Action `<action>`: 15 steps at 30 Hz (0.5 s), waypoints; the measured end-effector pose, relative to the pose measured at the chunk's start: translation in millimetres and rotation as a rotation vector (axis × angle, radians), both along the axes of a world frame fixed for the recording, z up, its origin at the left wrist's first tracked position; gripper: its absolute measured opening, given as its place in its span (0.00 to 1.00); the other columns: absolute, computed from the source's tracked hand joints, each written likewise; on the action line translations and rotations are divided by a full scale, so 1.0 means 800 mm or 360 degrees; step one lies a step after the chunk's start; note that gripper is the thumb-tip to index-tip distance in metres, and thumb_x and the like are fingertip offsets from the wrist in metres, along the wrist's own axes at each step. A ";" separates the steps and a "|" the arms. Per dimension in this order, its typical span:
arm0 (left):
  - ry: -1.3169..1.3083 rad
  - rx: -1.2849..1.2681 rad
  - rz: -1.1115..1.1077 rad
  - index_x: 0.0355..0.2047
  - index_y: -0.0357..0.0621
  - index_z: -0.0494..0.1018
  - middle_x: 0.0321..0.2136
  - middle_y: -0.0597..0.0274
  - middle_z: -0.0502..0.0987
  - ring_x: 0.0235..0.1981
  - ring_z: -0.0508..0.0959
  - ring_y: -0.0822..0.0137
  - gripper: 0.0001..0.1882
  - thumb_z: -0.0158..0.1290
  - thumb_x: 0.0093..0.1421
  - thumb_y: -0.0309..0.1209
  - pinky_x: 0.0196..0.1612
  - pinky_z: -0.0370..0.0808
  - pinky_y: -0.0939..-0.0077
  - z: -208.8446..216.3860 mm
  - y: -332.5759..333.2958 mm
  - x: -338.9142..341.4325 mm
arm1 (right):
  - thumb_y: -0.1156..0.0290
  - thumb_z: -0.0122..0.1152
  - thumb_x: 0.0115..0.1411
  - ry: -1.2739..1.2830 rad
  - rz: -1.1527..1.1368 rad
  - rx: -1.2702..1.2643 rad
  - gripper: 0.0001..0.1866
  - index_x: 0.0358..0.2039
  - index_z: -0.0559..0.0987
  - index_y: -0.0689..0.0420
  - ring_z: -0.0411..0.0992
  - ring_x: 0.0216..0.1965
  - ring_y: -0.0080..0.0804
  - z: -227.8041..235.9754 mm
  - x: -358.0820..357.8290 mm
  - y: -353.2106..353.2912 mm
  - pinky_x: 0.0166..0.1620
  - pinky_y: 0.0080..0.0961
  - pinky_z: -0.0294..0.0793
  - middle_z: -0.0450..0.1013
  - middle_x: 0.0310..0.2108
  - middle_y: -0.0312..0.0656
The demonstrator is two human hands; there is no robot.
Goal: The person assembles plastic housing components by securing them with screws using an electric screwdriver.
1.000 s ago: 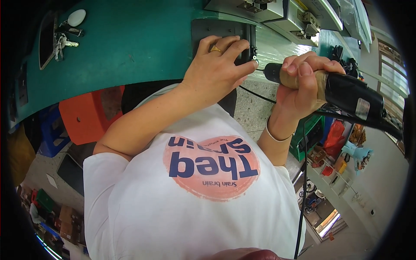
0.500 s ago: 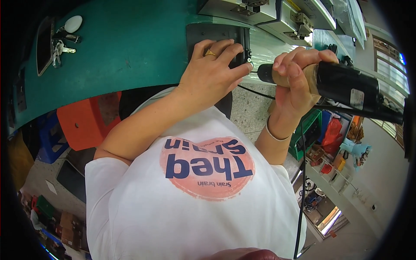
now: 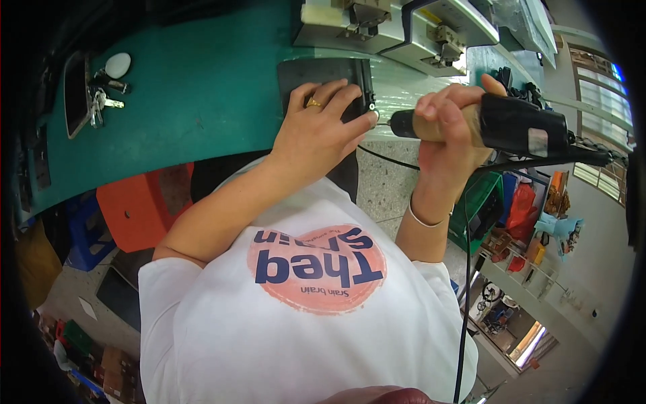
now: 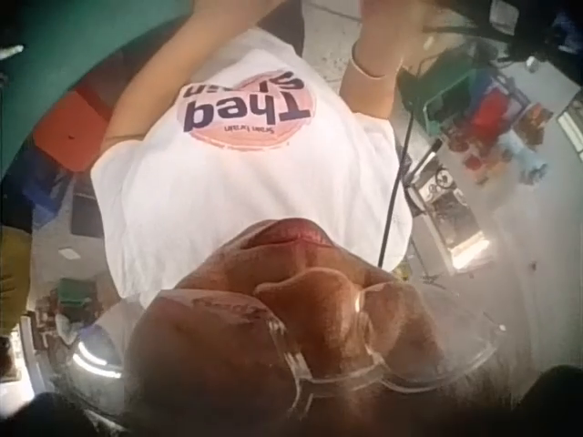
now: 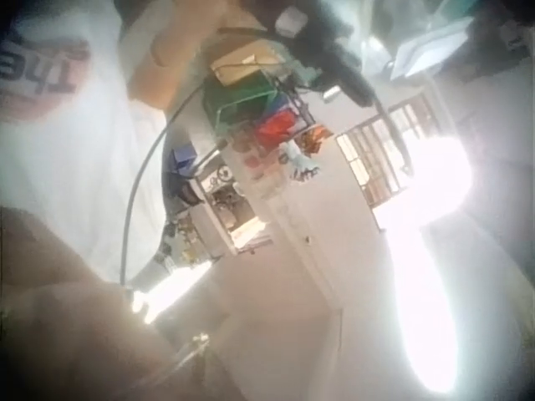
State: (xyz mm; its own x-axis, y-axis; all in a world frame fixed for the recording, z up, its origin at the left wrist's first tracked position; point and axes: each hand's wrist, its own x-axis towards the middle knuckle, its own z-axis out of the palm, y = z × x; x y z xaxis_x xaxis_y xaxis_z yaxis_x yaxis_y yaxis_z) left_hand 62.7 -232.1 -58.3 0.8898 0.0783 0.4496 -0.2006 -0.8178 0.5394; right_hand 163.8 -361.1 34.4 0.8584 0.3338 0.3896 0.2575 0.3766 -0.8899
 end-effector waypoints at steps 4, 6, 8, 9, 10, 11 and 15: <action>-0.0030 0.0009 0.0000 0.44 0.62 0.77 0.50 0.61 0.72 0.57 0.71 0.59 0.17 0.64 0.53 0.35 0.58 0.61 0.56 0.003 0.000 0.000 | 0.84 0.61 0.53 -0.0216 -0.0068 0.0312 0.35 0.62 0.62 0.58 0.72 0.27 0.29 0.040 0.035 -0.016 0.34 0.31 0.77 0.71 0.26 0.41; -0.0010 0.0028 -0.0039 0.46 0.62 0.77 0.51 0.62 0.72 0.58 0.70 0.59 0.19 0.65 0.53 0.35 0.58 0.60 0.56 0.006 -0.002 0.000 | 0.84 0.59 0.52 -0.0380 -0.0306 0.0361 0.33 0.59 0.64 0.58 0.72 0.24 0.29 0.054 0.064 -0.025 0.33 0.32 0.78 0.70 0.26 0.41; 0.0021 0.0056 -0.0037 0.48 0.63 0.77 0.53 0.64 0.71 0.60 0.69 0.59 0.21 0.65 0.52 0.35 0.59 0.60 0.56 0.007 0.000 -0.001 | 0.84 0.60 0.52 -0.0373 -0.0360 0.0441 0.31 0.58 0.65 0.59 0.72 0.24 0.28 0.058 0.089 -0.020 0.32 0.30 0.79 0.71 0.26 0.41; 0.0041 0.0060 -0.0037 0.48 0.63 0.77 0.53 0.64 0.71 0.60 0.69 0.59 0.21 0.65 0.52 0.35 0.59 0.60 0.56 0.008 0.000 -0.001 | 0.84 0.60 0.52 -0.0384 -0.0375 0.0448 0.31 0.58 0.65 0.59 0.72 0.24 0.28 0.057 0.100 -0.019 0.32 0.30 0.79 0.71 0.26 0.41; 0.0061 0.0064 -0.0039 0.48 0.63 0.77 0.53 0.64 0.71 0.60 0.69 0.59 0.21 0.65 0.53 0.35 0.59 0.60 0.56 0.009 0.000 0.000 | 0.84 0.61 0.53 -0.0400 -0.0361 0.0447 0.30 0.57 0.66 0.59 0.72 0.23 0.27 0.055 0.110 -0.018 0.31 0.30 0.79 0.72 0.26 0.42; 0.0052 0.0070 -0.0059 0.48 0.63 0.77 0.53 0.64 0.71 0.60 0.69 0.59 0.21 0.65 0.53 0.35 0.59 0.60 0.56 0.010 0.000 0.000 | 0.84 0.61 0.53 -0.0417 -0.0349 0.0446 0.29 0.56 0.66 0.60 0.72 0.22 0.27 0.054 0.116 -0.018 0.30 0.29 0.80 0.73 0.27 0.43; 0.0096 0.0118 -0.0025 0.48 0.62 0.78 0.53 0.64 0.72 0.60 0.68 0.59 0.20 0.65 0.53 0.36 0.59 0.60 0.56 0.010 0.001 0.000 | 0.85 0.61 0.53 -0.0518 -0.0306 0.0497 0.26 0.54 0.68 0.63 0.73 0.20 0.29 0.041 0.130 -0.004 0.29 0.30 0.80 0.75 0.26 0.47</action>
State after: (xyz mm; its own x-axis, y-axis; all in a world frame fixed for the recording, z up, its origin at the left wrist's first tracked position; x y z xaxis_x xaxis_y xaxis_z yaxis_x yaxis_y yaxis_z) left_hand 62.9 -231.1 -50.1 0.9163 0.0328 0.3992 -0.1825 -0.8530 0.4890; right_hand 268.1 -364.4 67.5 0.7102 0.0058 0.7040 0.5943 0.5312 -0.6039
